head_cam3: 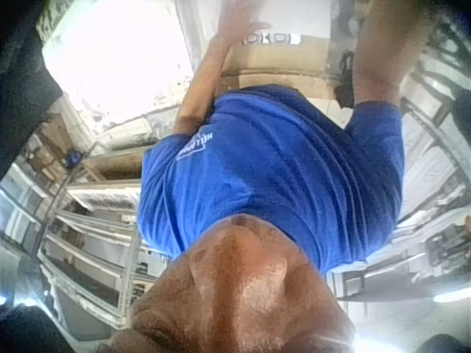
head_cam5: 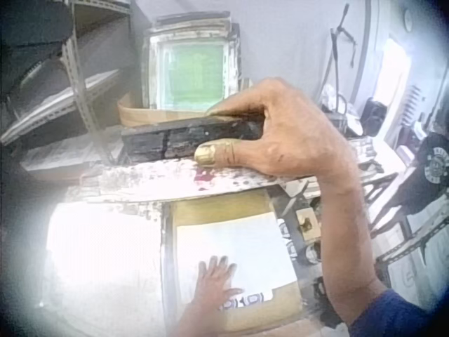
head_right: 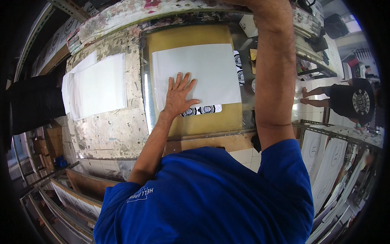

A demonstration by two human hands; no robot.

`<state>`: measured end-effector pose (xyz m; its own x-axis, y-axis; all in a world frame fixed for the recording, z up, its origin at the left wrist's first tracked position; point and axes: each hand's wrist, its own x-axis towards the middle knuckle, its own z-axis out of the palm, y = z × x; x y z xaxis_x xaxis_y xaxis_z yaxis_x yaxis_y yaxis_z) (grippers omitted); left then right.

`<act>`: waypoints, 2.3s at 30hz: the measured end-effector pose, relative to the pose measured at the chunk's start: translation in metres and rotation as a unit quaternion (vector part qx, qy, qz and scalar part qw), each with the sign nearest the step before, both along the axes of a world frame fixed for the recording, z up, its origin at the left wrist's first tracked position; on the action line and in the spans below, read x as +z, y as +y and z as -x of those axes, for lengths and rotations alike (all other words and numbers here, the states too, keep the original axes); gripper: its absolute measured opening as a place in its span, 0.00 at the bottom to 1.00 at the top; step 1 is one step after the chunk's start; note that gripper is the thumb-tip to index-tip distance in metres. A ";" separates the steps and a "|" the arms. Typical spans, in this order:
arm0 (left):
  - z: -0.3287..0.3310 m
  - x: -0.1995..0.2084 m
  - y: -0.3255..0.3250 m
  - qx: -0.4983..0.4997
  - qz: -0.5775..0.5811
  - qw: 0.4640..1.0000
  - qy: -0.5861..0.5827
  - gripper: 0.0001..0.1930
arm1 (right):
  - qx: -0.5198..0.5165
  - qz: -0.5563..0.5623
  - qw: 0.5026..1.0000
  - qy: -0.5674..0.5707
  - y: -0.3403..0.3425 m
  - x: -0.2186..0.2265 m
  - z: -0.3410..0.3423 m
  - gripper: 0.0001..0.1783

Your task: The person performs a series of screen prints by lowering a yellow screen onto a white sheet, pulling a squeegee across the surface, and then lifting the screen to reveal the printed logo. The person repeats this process several times, placing new sheets on the table and handing the finished prints to another person.

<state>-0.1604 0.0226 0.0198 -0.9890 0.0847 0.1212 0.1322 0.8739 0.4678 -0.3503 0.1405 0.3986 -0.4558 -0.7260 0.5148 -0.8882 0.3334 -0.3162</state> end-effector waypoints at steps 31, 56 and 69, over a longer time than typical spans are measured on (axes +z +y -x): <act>-0.001 0.008 -0.017 0.005 -0.007 1.000 0.028 0.44 | 0.012 0.005 0.999 -0.043 -0.002 -0.008 0.003 0.35; -0.104 0.115 -0.025 0.263 -0.595 0.742 0.165 0.66 | -0.025 0.008 1.000 0.013 0.056 -0.140 -0.127 0.24; -0.152 -0.007 -0.028 0.300 -0.100 0.943 0.101 0.57 | -0.054 -0.241 0.961 -0.124 0.055 -0.297 -0.151 0.43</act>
<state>-0.0079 -0.0051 0.0131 -0.8064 -0.5275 0.2671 -0.2537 0.7168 0.6495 -0.1990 0.1957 0.1018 -0.6071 -0.7946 -0.0048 -0.7573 0.5804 -0.2994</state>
